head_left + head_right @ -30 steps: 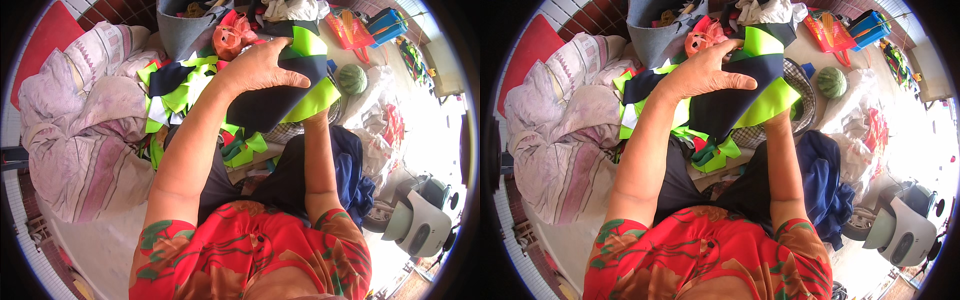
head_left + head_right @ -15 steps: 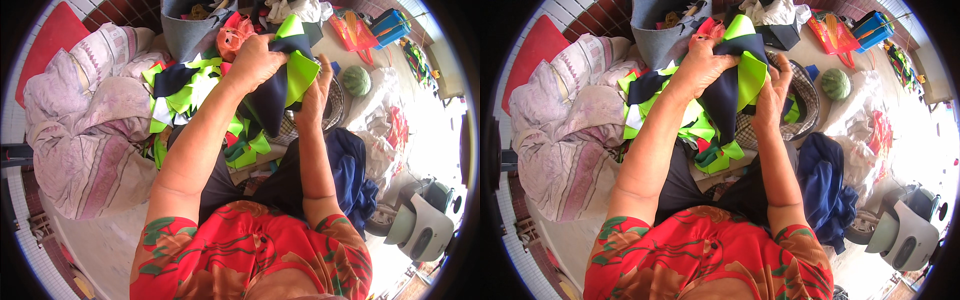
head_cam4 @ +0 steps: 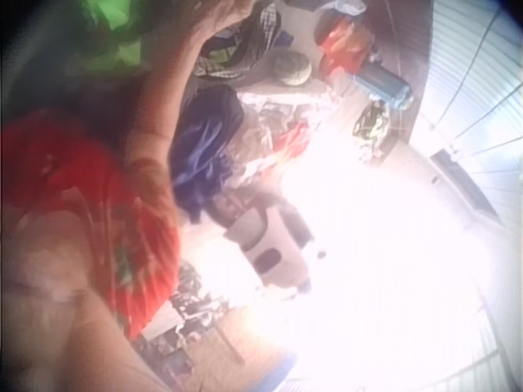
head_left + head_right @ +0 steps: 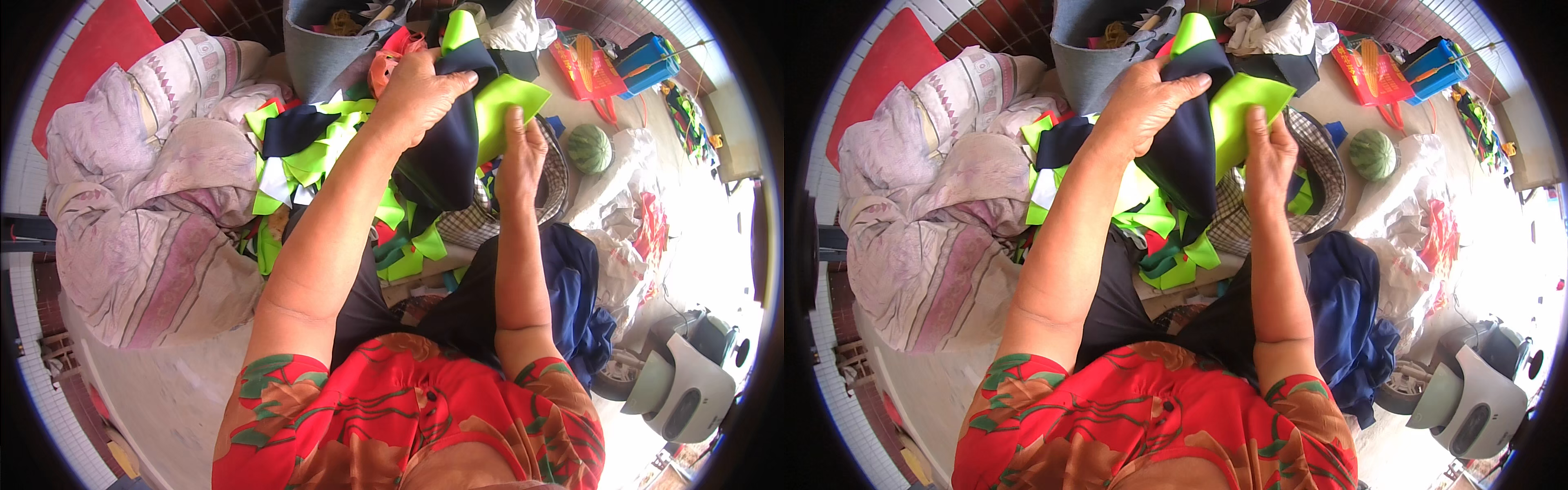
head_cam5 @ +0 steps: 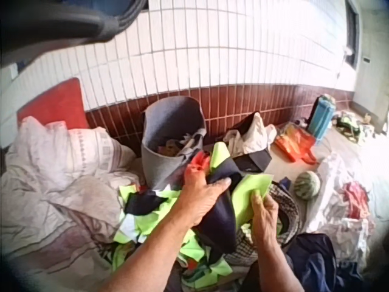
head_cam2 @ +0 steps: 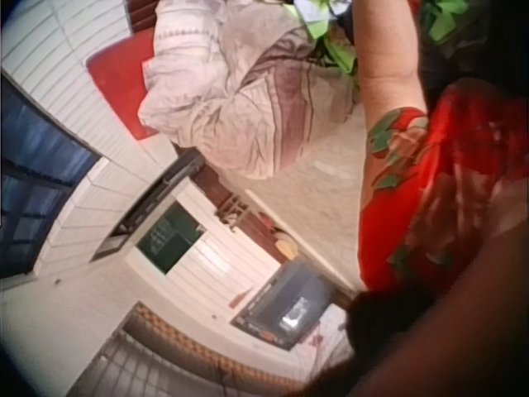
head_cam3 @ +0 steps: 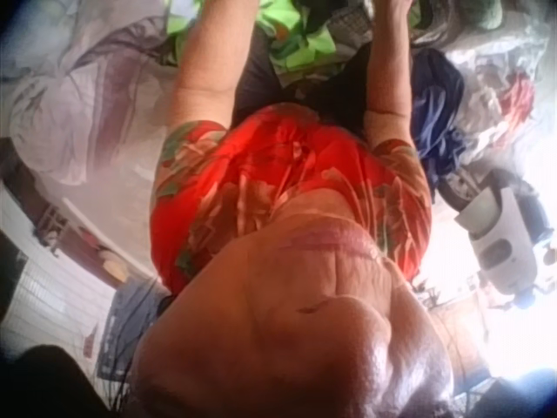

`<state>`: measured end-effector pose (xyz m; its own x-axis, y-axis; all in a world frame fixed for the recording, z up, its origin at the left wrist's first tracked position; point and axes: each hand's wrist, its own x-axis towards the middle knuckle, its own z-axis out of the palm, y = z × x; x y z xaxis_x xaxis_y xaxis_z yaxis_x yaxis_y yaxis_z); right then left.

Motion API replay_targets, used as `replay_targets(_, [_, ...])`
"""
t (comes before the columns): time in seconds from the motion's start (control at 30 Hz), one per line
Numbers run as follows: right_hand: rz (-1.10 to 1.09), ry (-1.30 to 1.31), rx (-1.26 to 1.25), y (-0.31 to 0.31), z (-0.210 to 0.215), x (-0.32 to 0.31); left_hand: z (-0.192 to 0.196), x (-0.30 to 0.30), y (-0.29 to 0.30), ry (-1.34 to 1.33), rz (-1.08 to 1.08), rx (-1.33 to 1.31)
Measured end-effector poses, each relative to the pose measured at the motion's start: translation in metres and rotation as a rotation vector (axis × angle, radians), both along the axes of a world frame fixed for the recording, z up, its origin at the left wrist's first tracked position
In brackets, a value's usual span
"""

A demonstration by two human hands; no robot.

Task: The person sits on the floor and sorts through a large pile of colorful fabric scraps. They pick up individual pieces, unfold them, and place them into a woven basket. The person handles various colors including green, red, blue, and white throughout the process.

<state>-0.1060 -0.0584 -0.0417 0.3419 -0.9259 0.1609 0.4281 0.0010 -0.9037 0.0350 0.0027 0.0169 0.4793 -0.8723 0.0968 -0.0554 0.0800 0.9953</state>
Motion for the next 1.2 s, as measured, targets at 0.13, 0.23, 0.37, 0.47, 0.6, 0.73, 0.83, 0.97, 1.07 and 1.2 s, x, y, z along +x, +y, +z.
replay_targets(0.13, [-0.107,-0.165,0.215,-0.030,-0.003,-0.019,0.003,0.011,0.005,0.139,0.041,-0.069])
replay_targets(0.23, [-0.220,-0.127,0.141,-0.038,-0.005,-0.036,0.002,0.014,0.006,0.175,0.021,-0.059])
replay_targets(0.37, [-0.266,-0.034,0.083,-0.032,-0.005,-0.040,-0.001,0.005,0.002,0.039,0.054,0.039])
replay_targets(0.47, [-0.279,-0.127,0.058,-0.018,0.004,-0.027,-0.001,-0.010,0.002,-0.064,0.007,0.062])
replay_targets(0.6, [-0.453,0.056,-0.185,-0.016,-0.009,-0.012,-0.018,-0.025,-0.006,-0.441,0.021,-0.058])
replay_targets(0.73, [-0.520,0.391,-0.378,-0.019,-0.024,-0.019,-0.020,-0.033,-0.006,-0.578,0.010,-0.015])
replay_targets(0.83, [-0.328,0.237,-0.139,-0.011,-0.015,-0.018,-0.017,-0.037,-0.004,-0.565,0.017,0.078])
replay_targets(0.97, [-0.102,0.035,0.008,0.009,-0.014,-0.008,-0.024,-0.049,-0.004,-0.752,0.074,0.034])
replay_targets(1.07, [-0.015,-0.151,0.131,0.020,-0.024,0.002,-0.031,-0.053,-0.008,-0.611,-0.035,-0.017])
replay_targets(1.2, [0.021,-0.205,0.223,0.020,-0.011,-0.004,-0.015,-0.046,0.000,-0.448,-0.246,-0.049])
